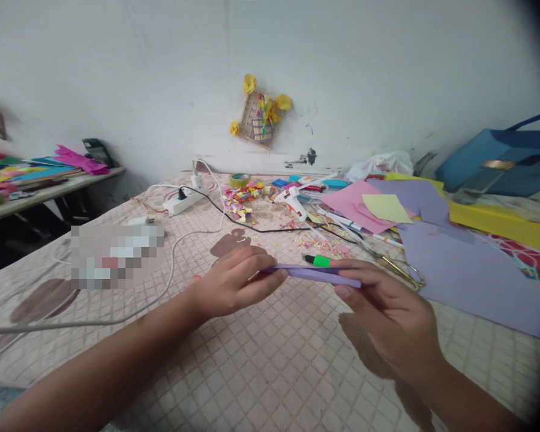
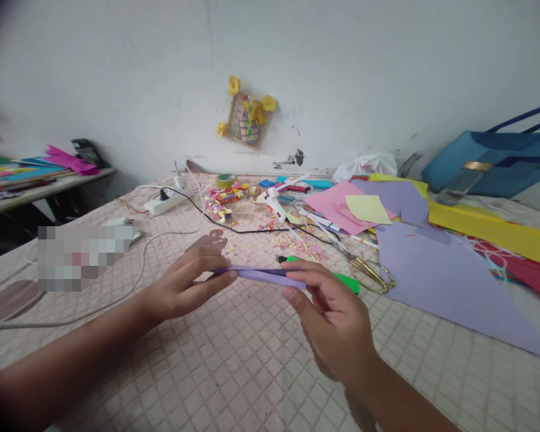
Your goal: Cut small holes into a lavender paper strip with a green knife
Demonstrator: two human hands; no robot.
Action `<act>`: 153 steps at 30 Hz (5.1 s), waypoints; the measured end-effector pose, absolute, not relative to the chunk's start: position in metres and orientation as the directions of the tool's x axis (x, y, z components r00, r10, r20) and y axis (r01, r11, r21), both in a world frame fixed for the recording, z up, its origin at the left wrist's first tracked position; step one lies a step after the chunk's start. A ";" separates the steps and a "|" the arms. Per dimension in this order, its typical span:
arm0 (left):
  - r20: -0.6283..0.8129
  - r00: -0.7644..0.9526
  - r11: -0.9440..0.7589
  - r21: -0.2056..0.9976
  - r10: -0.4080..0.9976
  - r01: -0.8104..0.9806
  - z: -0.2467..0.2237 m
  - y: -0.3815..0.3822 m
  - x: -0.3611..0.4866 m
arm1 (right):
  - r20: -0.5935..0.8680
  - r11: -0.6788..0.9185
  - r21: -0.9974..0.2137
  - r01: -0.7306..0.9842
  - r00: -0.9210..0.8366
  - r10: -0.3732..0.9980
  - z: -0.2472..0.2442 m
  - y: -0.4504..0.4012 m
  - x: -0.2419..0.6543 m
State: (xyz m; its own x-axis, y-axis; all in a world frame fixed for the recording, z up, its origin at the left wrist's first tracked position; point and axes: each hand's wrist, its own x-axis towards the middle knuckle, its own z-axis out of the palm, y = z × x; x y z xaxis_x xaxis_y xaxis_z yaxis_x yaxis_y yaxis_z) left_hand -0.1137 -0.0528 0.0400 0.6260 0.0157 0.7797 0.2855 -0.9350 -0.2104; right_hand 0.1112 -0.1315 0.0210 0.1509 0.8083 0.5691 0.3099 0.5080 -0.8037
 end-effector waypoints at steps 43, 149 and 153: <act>0.715 0.623 -0.941 0.318 0.318 0.116 0.031 -0.054 -0.105 | 0.289 0.282 -0.957 0.067 0.204 0.935 0.021 -0.122 0.120; 0.718 0.593 -0.919 0.380 0.364 0.104 0.028 -0.074 -0.095 | 0.682 0.644 -0.442 0.625 -0.232 0.694 0.011 -0.129 0.120; 0.703 0.613 -0.920 0.375 0.361 0.112 0.028 -0.072 -0.095 | 0.667 0.630 -0.456 0.629 -0.228 0.709 0.013 -0.128 0.120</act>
